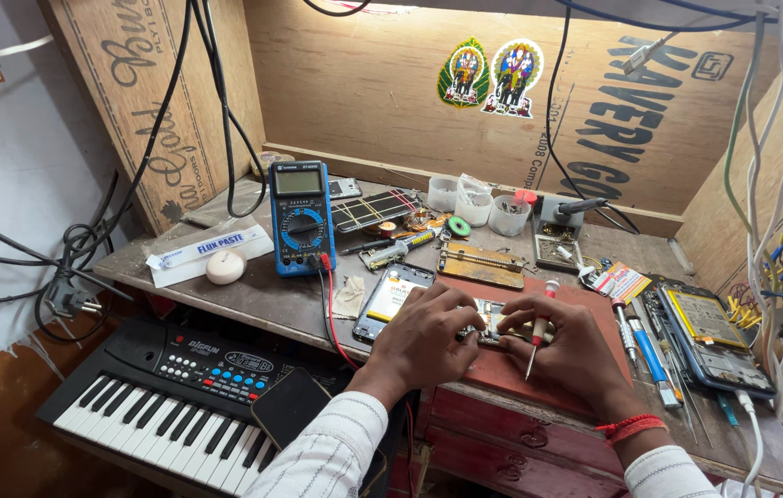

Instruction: The person works at a repair bench on a disassembled smartphone, prying at its internal components with a screwdriver and repositioning the phone body. They then handle the phone frame, press it together, and continue working on the exposed circuit board with the screwdriver.

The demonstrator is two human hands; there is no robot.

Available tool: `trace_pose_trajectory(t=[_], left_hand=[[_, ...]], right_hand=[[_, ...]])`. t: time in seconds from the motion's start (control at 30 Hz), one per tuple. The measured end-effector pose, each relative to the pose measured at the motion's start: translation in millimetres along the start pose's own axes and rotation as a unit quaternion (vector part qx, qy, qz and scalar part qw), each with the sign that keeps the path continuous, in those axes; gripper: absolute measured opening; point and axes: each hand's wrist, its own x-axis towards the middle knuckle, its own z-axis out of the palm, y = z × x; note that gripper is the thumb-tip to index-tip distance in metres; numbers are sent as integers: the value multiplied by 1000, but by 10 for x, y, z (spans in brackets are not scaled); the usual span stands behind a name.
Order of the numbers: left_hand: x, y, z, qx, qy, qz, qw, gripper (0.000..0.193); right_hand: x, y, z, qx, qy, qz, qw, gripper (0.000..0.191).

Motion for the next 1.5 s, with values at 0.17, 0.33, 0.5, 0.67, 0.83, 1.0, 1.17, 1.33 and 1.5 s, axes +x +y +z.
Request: trace_pose_trajectory(t=[0.17,0.33,0.5,0.67,0.83,1.0,1.17,1.33,1.5], left_hand=[[1,-9,1,-5,1,3,1000,12],[5,-11,8,-3,-2,-3,1000,18],[13,7,-12,7,-11,-1,1000,26],[16,26,-44,5,-9,6,1000,31],[15,33,-54,7,-11,3,1000,32],[3,35,-68,-6,-6,2,1000,29],[1,38,-74,-1,6,10,1000,29],[3,35,-60,0,-1,1,1000,27],[7,28,-41,-14,-6,-15,1000,23]], right_hand=[[6,-25,-12,-7,-1,13,1000,35],[5,-21,-1,3,-1,7,1000,34],[13,3,4,9,-1,1,1000,34],[24,31,0,-7,2,-9,1000,33],[13,30,-8,-2,5,5,1000,29],[0,-11,20,-26,28,-30,999,22],[-18,-56,5,-44,46,-53,997,25],[-22,-98,-8,-33,43,-51,997,25],[-23,-116,-12,-7,34,-71,997,23]])
